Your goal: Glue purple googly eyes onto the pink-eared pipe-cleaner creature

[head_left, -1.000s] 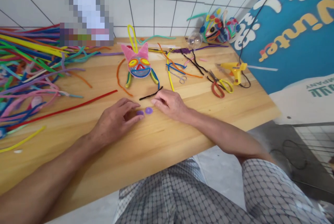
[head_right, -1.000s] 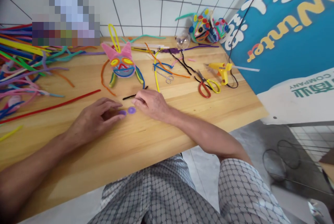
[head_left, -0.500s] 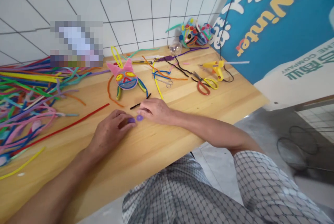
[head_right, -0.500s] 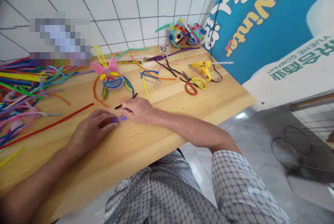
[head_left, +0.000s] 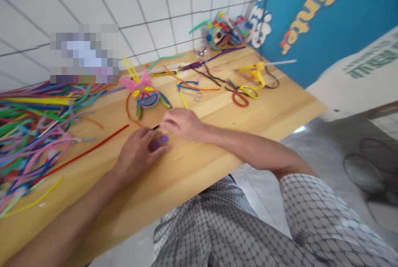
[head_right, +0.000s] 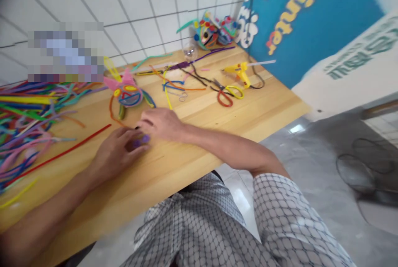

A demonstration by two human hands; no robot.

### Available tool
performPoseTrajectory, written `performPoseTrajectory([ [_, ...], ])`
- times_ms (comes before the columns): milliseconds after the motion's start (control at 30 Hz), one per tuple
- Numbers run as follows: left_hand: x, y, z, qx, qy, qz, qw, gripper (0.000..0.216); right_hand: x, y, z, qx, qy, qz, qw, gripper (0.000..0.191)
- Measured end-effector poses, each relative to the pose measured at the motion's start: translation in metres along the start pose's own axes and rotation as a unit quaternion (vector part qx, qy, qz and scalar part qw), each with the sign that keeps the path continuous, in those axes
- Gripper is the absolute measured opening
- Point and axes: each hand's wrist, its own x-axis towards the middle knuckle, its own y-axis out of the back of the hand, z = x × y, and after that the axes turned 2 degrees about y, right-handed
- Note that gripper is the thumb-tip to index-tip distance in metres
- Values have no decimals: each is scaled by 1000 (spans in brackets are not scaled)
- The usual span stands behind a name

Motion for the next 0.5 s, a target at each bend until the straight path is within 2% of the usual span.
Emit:
performPoseTrajectory([
  [100,7,-7,4,2,-13,-10,1000,34,2,10,8,27,-5,63,998,27],
  [267,5,-2,4,-36,-22,-14,999,28,-1,10,9,63,-10,51,997,28],
  [367,-6,9,3,-60,-8,2,998,26,-1,22,-13,107,-18,26,994,27],
  [467,-19,15,-1,-86,2,27,996,21,12,54,-45,197,-55,-26,979,22],
  [500,-23,15,-1,-89,-1,14,996,20,16,65,-56,221,-63,-41,972,21],
])
